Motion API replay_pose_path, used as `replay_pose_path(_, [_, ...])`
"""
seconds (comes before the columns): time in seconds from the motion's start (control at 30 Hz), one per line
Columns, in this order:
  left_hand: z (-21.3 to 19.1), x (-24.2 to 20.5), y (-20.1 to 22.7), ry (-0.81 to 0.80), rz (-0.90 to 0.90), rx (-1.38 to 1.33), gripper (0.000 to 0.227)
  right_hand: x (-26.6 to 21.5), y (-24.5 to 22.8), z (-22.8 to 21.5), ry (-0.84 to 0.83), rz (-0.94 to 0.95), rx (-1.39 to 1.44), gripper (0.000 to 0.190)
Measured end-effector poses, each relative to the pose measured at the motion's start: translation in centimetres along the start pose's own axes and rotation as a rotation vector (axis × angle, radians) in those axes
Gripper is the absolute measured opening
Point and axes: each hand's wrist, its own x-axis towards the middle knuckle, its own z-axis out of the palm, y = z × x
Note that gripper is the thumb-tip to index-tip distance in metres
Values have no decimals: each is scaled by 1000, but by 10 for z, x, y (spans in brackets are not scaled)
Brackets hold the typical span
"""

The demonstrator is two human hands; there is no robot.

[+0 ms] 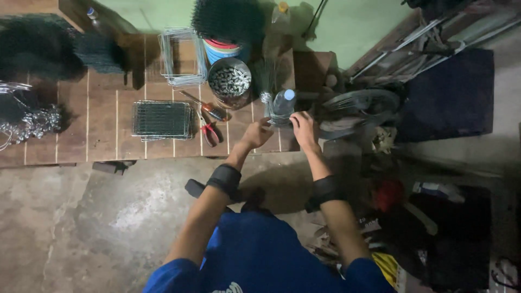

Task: The person assembles a wire basket by threading a wire through a rectangular frame and twisting it to secure the structure. They use pliers to bend and tighten the wire at multiple points along the frame.

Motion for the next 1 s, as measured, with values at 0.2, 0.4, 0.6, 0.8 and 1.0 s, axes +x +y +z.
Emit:
replay_pose_path(0.2, [-5, 1, 49, 159, -12, -122, 44, 0, -21, -32, -149, 145, 346, 12])
replay_pose_path(0.4, [-23, -8, 111, 290, 79, -157, 35, -17, 3, -26, -141, 149, 529, 12])
replay_pose_path(0.6, [-24, -7, 90, 109, 24, -584, 28, -17, -63, -80, -19, -116, 266, 12])
replay_pose_path(0.8, [-67, -34, 143, 115, 165, -558, 27, 2, -111, -103, 121, -282, 105, 14])
replay_pose_path(1.0, [-111, -46, 162, 157, 96, -748, 29, 23, -137, -81, 14, -203, 215, 16])
